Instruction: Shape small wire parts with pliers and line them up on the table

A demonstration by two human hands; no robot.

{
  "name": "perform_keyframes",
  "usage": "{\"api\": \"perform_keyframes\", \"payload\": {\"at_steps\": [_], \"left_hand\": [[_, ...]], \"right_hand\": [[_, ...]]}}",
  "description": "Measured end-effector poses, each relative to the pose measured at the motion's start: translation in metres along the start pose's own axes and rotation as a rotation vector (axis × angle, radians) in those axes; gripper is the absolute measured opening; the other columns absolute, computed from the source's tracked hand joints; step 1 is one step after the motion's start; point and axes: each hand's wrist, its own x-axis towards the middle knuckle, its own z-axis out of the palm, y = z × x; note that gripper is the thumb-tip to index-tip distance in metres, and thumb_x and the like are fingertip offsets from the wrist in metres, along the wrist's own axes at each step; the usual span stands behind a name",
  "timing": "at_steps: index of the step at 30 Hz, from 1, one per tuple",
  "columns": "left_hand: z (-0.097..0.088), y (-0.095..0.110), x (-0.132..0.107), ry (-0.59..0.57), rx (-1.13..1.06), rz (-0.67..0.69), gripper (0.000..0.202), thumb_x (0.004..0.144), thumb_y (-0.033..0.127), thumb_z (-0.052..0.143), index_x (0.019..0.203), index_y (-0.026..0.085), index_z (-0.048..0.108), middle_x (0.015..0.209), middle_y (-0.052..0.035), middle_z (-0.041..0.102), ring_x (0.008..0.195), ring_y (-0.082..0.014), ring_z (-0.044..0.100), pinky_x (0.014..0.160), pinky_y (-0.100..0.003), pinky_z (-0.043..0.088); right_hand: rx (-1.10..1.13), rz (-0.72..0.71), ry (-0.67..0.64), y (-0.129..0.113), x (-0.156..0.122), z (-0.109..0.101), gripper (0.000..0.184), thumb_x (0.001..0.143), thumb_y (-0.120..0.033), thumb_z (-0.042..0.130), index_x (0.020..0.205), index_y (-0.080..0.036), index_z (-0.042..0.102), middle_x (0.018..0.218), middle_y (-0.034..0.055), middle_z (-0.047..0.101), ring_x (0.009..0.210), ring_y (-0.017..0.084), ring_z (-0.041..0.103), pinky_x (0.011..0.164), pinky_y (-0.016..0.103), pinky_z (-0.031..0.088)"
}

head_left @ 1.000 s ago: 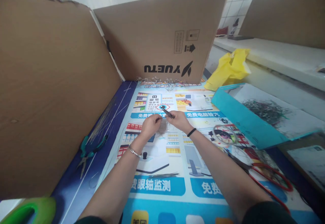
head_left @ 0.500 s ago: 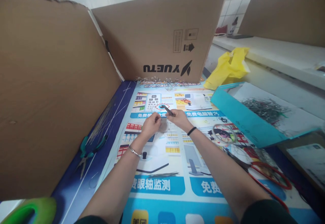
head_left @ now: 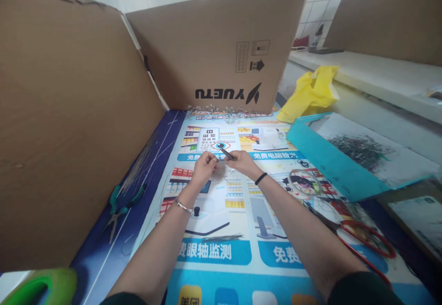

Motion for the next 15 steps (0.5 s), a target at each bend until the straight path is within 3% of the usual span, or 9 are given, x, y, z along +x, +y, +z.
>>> {"api": "perform_keyframes", "payload": {"at_steps": [8, 15], "left_hand": [[0.002, -0.0017, -0.0012, -0.014, 0.11, 0.051, 0.009, 0.078, 0.027, 0.048, 0.076, 0.019, 0.048, 0.062, 0.0035, 0.056, 0.056, -0.0092, 0.054, 0.056, -0.021, 0.041], [-0.0005, 0.006, -0.0044, 0.031, 0.379, 0.253, 0.013, 0.08, 0.026, 0.048, 0.07, 0.018, 0.051, 0.07, 0.0009, 0.055, 0.07, -0.0115, 0.051, 0.068, -0.024, 0.041]], "right_hand": [[0.075, 0.022, 0.059, -0.0061, -0.0009, 0.0015, 0.014, 0.059, -0.025, 0.053, 0.068, -0.017, 0.06, 0.058, -0.0038, 0.054, 0.054, 0.01, 0.045, 0.051, 0.021, 0.035], [0.06, -0.012, 0.038, -0.002, -0.001, 0.0029, 0.013, 0.061, -0.024, 0.054, 0.069, -0.016, 0.061, 0.06, -0.0034, 0.056, 0.057, 0.01, 0.046, 0.056, 0.021, 0.037]]}}
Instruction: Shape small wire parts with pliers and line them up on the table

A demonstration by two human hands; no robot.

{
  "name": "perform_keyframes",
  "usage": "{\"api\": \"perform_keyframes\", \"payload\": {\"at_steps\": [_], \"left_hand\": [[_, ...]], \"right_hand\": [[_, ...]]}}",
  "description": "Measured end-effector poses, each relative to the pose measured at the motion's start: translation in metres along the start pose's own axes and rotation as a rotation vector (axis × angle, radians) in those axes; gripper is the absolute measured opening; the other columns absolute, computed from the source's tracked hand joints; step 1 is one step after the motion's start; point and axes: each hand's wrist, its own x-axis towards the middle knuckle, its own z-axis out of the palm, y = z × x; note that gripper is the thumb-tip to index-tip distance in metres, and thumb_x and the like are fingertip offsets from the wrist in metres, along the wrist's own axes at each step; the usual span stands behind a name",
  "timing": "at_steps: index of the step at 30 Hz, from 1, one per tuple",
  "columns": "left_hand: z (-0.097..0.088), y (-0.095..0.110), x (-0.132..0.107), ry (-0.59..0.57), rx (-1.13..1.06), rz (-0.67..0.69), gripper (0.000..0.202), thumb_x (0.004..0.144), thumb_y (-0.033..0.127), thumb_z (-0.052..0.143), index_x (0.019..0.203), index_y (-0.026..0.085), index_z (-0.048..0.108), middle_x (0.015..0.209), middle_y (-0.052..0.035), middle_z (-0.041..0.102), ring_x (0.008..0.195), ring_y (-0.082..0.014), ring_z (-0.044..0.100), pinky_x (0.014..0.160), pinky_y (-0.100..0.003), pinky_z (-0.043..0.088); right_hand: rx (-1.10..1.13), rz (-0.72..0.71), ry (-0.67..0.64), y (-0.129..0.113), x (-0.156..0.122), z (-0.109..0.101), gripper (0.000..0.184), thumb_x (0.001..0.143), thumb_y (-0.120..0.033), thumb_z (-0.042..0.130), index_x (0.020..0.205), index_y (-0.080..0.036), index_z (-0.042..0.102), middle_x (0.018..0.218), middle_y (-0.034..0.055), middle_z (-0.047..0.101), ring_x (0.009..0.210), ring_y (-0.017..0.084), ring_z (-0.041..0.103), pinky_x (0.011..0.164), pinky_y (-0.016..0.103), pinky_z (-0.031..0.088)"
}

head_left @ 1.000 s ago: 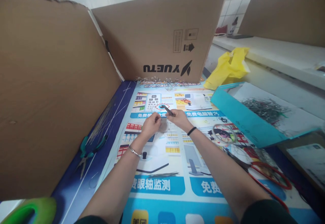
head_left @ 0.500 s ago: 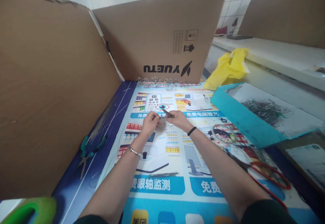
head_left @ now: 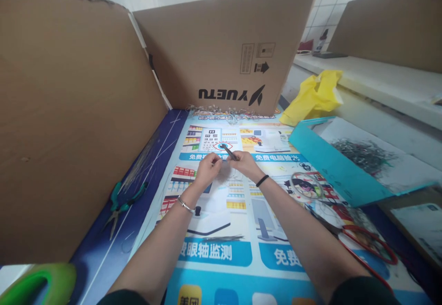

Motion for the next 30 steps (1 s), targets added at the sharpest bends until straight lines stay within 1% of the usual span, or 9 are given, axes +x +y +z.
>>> {"api": "perform_keyframes", "payload": {"at_steps": [3, 5, 10, 15, 22, 30], "left_hand": [[-0.0028, 0.004, -0.0001, -0.012, 0.077, 0.092, 0.022, 0.085, 0.03, 0.043, 0.069, 0.018, 0.052, 0.072, -0.0005, 0.055, 0.075, -0.0126, 0.05, 0.073, -0.024, 0.04], [-0.0036, 0.0054, -0.0006, -0.023, 0.11, 0.111, 0.026, 0.087, 0.031, 0.04, 0.069, 0.018, 0.053, 0.072, -0.0009, 0.055, 0.076, -0.0128, 0.051, 0.074, -0.024, 0.039], [-0.0039, 0.0049, -0.0019, -0.034, 0.174, 0.121, 0.025, 0.088, 0.03, 0.04, 0.071, 0.019, 0.055, 0.073, -0.001, 0.056, 0.077, -0.0128, 0.052, 0.072, -0.024, 0.038], [-0.0035, 0.0027, -0.0018, -0.028, 0.191, 0.115, 0.024, 0.088, 0.03, 0.04, 0.076, 0.02, 0.058, 0.076, -0.0011, 0.059, 0.077, -0.0126, 0.053, 0.071, -0.024, 0.038], [-0.0028, -0.0004, -0.001, -0.014, 0.228, 0.083, 0.026, 0.088, 0.03, 0.039, 0.072, 0.019, 0.055, 0.074, -0.001, 0.057, 0.076, -0.0127, 0.052, 0.069, -0.023, 0.038], [-0.0035, 0.0009, -0.0009, -0.034, 0.275, 0.085, 0.025, 0.089, 0.03, 0.039, 0.075, 0.02, 0.057, 0.077, -0.0016, 0.059, 0.079, -0.0135, 0.054, 0.072, -0.024, 0.038]], "right_hand": [[-0.047, -0.004, -0.012, 0.0018, -0.0001, 0.0018, 0.012, 0.062, -0.024, 0.054, 0.068, -0.017, 0.061, 0.058, -0.0041, 0.054, 0.057, 0.01, 0.045, 0.055, 0.021, 0.036], [-0.071, -0.015, -0.024, 0.002, -0.0003, 0.0026, 0.012, 0.063, -0.026, 0.055, 0.067, -0.017, 0.061, 0.058, -0.0044, 0.053, 0.056, 0.01, 0.044, 0.054, 0.021, 0.035], [-0.13, -0.048, -0.048, 0.001, -0.0009, 0.003, 0.014, 0.064, -0.027, 0.054, 0.07, -0.017, 0.062, 0.056, -0.0046, 0.051, 0.056, 0.01, 0.043, 0.052, 0.021, 0.032], [-0.134, -0.102, -0.048, 0.0024, -0.0005, 0.0035, 0.02, 0.063, -0.022, 0.052, 0.08, -0.018, 0.064, 0.068, -0.003, 0.059, 0.064, 0.012, 0.049, 0.059, 0.022, 0.036], [-0.044, -0.085, -0.028, 0.0045, -0.001, 0.005, 0.021, 0.063, -0.02, 0.051, 0.081, -0.017, 0.061, 0.072, -0.0025, 0.059, 0.066, 0.012, 0.051, 0.061, 0.022, 0.039], [-0.078, -0.076, -0.006, 0.0033, -0.0014, 0.0052, 0.019, 0.063, -0.021, 0.052, 0.08, -0.017, 0.06, 0.071, -0.0021, 0.059, 0.064, 0.012, 0.05, 0.061, 0.023, 0.039]]}}
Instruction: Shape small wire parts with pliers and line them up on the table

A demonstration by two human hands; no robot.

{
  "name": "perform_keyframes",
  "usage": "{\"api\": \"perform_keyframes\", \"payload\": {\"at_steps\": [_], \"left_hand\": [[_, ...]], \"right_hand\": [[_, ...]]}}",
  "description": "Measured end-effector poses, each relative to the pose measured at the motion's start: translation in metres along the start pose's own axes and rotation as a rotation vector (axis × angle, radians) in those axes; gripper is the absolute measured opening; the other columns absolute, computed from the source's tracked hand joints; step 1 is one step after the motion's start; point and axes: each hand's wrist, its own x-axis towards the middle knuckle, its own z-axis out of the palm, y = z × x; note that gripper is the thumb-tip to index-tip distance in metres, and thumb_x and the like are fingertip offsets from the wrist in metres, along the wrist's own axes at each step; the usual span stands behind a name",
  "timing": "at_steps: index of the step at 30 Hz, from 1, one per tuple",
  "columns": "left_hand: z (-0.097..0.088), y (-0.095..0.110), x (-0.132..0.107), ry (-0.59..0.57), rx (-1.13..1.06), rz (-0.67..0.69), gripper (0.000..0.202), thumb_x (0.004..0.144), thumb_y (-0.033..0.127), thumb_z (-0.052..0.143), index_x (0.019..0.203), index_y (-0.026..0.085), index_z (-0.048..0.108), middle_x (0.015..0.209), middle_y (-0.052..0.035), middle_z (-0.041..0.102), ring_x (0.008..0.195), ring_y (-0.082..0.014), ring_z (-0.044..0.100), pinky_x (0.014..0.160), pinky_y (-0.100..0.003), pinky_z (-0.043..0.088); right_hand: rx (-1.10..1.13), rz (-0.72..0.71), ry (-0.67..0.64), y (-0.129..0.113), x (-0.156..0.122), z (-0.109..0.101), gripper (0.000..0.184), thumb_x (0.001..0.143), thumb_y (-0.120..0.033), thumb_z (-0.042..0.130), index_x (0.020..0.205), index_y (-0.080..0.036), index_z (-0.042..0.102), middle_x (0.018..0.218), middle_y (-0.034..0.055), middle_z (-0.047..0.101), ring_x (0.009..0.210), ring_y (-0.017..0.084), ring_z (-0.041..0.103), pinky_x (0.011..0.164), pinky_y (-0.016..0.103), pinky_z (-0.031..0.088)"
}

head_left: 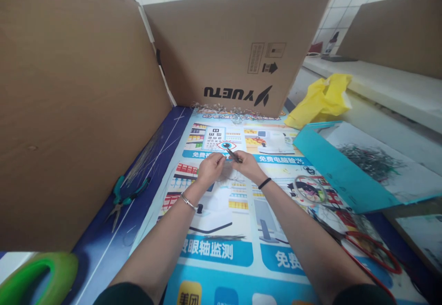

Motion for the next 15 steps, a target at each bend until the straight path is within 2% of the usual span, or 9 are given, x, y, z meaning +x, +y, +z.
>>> {"api": "perform_keyframes", "payload": {"at_steps": [7, 11, 15], "left_hand": [[0.001, -0.002, -0.003, -0.022, 0.183, 0.033, 0.026, 0.09, 0.035, 0.038, 0.089, 0.023, 0.061, 0.086, -0.003, 0.061, 0.083, -0.0151, 0.056, 0.065, -0.024, 0.036], [-0.003, 0.0, -0.005, -0.081, 0.392, 0.125, 0.023, 0.089, 0.03, 0.039, 0.091, 0.024, 0.061, 0.09, -0.0039, 0.06, 0.076, -0.0153, 0.056, 0.058, -0.026, 0.033], [-0.012, 0.005, -0.005, -0.125, 0.548, 0.221, 0.018, 0.087, 0.024, 0.043, 0.09, 0.023, 0.06, 0.087, -0.0051, 0.059, 0.073, -0.0164, 0.056, 0.058, -0.027, 0.033]], "right_hand": [[0.01, 0.008, 0.002, -0.002, 0.0, 0.001, 0.021, 0.061, -0.021, 0.052, 0.081, -0.017, 0.059, 0.069, -0.0029, 0.056, 0.063, 0.011, 0.047, 0.059, 0.023, 0.037], [-0.001, 0.009, 0.009, -0.002, -0.001, 0.001, 0.02, 0.062, -0.022, 0.053, 0.08, -0.017, 0.059, 0.069, -0.0028, 0.056, 0.064, 0.012, 0.048, 0.06, 0.023, 0.037], [0.009, 0.004, -0.019, -0.001, -0.001, 0.0, 0.02, 0.062, -0.023, 0.054, 0.081, -0.017, 0.059, 0.069, -0.0031, 0.055, 0.063, 0.011, 0.047, 0.058, 0.022, 0.037]]}}
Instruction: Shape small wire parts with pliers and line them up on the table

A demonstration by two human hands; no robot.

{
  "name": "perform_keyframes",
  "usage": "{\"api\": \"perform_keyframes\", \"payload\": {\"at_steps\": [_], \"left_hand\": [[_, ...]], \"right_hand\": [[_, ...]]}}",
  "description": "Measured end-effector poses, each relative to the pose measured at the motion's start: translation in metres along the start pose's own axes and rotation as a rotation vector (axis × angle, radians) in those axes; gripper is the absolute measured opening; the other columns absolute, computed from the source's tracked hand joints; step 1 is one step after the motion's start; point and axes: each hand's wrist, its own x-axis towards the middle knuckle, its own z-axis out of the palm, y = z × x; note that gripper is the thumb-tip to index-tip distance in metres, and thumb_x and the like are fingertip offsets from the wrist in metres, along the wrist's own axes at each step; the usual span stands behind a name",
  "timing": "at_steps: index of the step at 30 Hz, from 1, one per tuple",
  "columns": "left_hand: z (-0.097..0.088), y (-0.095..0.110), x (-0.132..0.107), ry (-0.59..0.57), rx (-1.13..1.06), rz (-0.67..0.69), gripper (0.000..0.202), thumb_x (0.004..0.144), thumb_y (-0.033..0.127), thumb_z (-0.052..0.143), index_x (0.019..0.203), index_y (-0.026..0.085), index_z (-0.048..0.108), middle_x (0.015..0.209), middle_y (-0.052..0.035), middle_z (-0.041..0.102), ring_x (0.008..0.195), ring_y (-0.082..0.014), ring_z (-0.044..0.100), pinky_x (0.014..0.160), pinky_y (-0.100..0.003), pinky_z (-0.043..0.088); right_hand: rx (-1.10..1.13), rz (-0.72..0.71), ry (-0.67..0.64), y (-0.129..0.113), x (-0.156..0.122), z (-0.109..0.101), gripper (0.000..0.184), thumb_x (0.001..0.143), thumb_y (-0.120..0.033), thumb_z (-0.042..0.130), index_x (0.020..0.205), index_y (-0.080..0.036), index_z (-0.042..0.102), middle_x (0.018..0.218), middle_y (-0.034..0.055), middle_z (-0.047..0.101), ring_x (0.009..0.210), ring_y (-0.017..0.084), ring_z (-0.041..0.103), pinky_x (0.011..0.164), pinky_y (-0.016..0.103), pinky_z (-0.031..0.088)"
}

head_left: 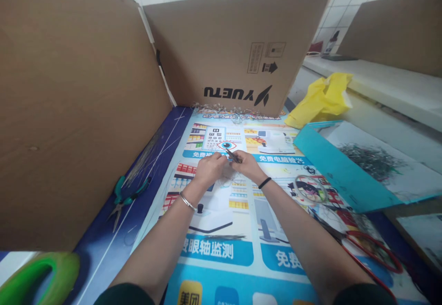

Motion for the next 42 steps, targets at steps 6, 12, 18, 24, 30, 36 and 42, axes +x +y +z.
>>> {"api": "perform_keyframes", "payload": {"at_steps": [6, 12, 18, 24, 30, 36, 42], "left_hand": [[-0.003, 0.001, 0.0, 0.014, 0.063, -0.002, 0.017, 0.087, 0.024, 0.043, 0.091, 0.022, 0.06, 0.083, -0.0048, 0.058, 0.069, -0.0168, 0.055, 0.057, -0.028, 0.034], [0.0, 0.0, 0.0, 0.033, 0.104, 0.029, 0.016, 0.086, 0.023, 0.044, 0.086, 0.02, 0.06, 0.08, -0.0056, 0.058, 0.071, -0.0174, 0.057, 0.061, -0.029, 0.036], [-0.001, 0.003, 0.0, 0.049, 0.118, 0.059, 0.016, 0.085, 0.02, 0.044, 0.086, 0.019, 0.061, 0.077, -0.0066, 0.058, 0.072, -0.0189, 0.057, 0.064, -0.031, 0.037], [-0.003, 0.005, 0.001, 0.041, 0.124, 0.093, 0.019, 0.086, 0.019, 0.042, 0.086, 0.018, 0.061, 0.079, -0.0074, 0.058, 0.073, -0.0194, 0.057, 0.066, -0.032, 0.037], [-0.007, 0.005, 0.002, 0.006, 0.122, 0.097, 0.019, 0.086, 0.02, 0.042, 0.086, 0.017, 0.061, 0.08, -0.0079, 0.059, 0.074, -0.0198, 0.057, 0.066, -0.033, 0.037], [-0.009, 0.006, 0.003, -0.016, 0.123, 0.114, 0.02, 0.086, 0.019, 0.042, 0.086, 0.016, 0.061, 0.08, -0.009, 0.059, 0.076, -0.0208, 0.058, 0.068, -0.034, 0.037], [-0.01, 0.006, 0.003, -0.037, 0.085, 0.12, 0.019, 0.086, 0.019, 0.042, 0.085, 0.015, 0.062, 0.08, -0.0081, 0.059, 0.076, -0.0196, 0.058, 0.07, -0.033, 0.038]], "right_hand": [[0.044, -0.016, -0.052, 0.003, -0.001, 0.0, 0.027, 0.061, -0.02, 0.053, 0.087, -0.017, 0.059, 0.07, -0.0033, 0.056, 0.061, 0.01, 0.048, 0.057, 0.022, 0.037], [0.046, -0.017, -0.03, 0.007, 0.0, 0.001, 0.028, 0.06, -0.02, 0.054, 0.087, -0.018, 0.058, 0.073, -0.0029, 0.058, 0.063, 0.011, 0.05, 0.06, 0.023, 0.039], [-0.009, -0.012, -0.018, 0.007, -0.001, 0.0, 0.021, 0.06, -0.021, 0.054, 0.08, -0.018, 0.056, 0.067, -0.0043, 0.054, 0.06, 0.01, 0.047, 0.056, 0.022, 0.036], [-0.065, -0.011, -0.045, 0.005, -0.001, -0.003, 0.012, 0.059, -0.023, 0.055, 0.07, -0.019, 0.051, 0.059, -0.0058, 0.049, 0.055, 0.009, 0.042, 0.052, 0.021, 0.031], [-0.054, -0.017, -0.067, 0.0, -0.001, -0.005, 0.009, 0.059, -0.022, 0.053, 0.067, -0.018, 0.053, 0.059, -0.0054, 0.049, 0.056, 0.009, 0.042, 0.052, 0.021, 0.03], [-0.079, -0.055, -0.063, 0.002, -0.001, -0.004, 0.006, 0.058, -0.021, 0.052, 0.064, -0.018, 0.052, 0.057, -0.0058, 0.048, 0.055, 0.009, 0.041, 0.052, 0.021, 0.029], [-0.025, -0.013, -0.046, 0.003, -0.001, -0.003, 0.01, 0.06, -0.021, 0.053, 0.068, -0.018, 0.056, 0.061, -0.0046, 0.052, 0.058, 0.01, 0.044, 0.054, 0.021, 0.032]]}}
